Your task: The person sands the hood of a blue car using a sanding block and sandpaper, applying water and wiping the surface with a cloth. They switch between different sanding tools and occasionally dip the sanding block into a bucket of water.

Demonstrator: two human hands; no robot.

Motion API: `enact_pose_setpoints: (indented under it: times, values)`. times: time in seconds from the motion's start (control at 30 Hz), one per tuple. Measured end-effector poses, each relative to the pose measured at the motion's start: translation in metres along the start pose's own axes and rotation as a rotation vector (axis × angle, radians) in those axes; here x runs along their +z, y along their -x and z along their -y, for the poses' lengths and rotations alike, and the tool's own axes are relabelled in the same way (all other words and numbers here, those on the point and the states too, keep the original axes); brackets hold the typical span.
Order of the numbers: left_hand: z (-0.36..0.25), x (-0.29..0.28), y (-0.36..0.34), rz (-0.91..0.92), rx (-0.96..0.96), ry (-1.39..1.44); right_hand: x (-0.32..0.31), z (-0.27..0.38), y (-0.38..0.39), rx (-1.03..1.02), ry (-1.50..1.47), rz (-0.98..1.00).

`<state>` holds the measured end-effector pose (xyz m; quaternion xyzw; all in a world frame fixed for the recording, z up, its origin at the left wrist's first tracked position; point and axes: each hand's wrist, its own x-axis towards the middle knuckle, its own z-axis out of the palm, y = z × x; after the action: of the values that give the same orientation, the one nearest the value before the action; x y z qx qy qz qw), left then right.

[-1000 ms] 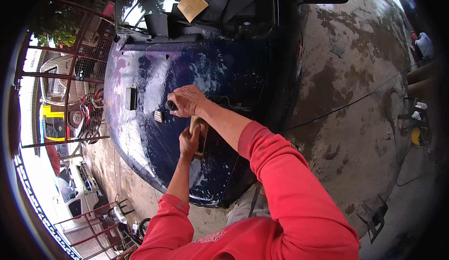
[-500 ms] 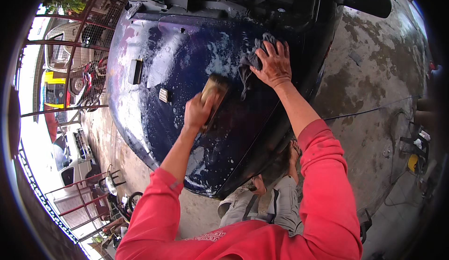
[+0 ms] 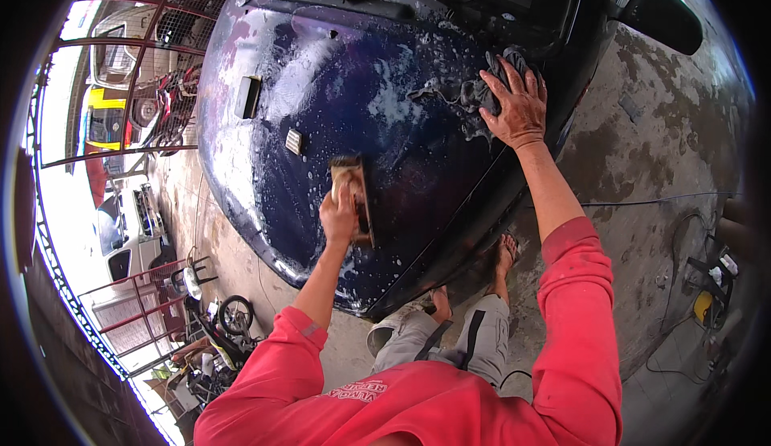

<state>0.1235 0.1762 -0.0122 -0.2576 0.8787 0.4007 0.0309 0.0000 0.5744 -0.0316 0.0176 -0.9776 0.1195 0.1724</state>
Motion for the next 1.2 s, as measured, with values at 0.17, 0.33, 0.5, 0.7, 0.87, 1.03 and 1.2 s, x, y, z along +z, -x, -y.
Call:
enact_pose_setpoints:
  times: [0.17,0.33,0.5,0.7,0.87,1.03,1.2]
  values:
    - [-0.192,0.151,-0.066,0.081,0.463,-0.060,0.038,-0.017,0.014,-0.022,-0.064,-0.132]
    - [-0.084,0.049,-0.040,0.309,0.433,-0.273,0.033,-0.007,0.017,0.075,0.000,-0.144]
    - [0.056,-0.066,0.009,0.314,0.378,-0.417,0.036,0.000,0.020,0.174,0.023,-0.158]
    - [-0.146,0.113,-0.078,0.272,0.686,-0.366,0.051,-0.006,0.022,0.255,0.043,-0.293]
    - [-0.112,0.075,-0.075,0.415,0.845,-0.511,0.053,0.002,0.018,0.584,0.066,-0.326]
    - [0.023,-0.060,-0.024,0.327,0.625,-0.385,0.054,0.004,0.019,0.598,0.087,-0.275]
    - [-0.118,0.091,-0.085,0.241,0.798,-0.388,0.067,-0.002,0.023,0.549,0.087,-0.344]
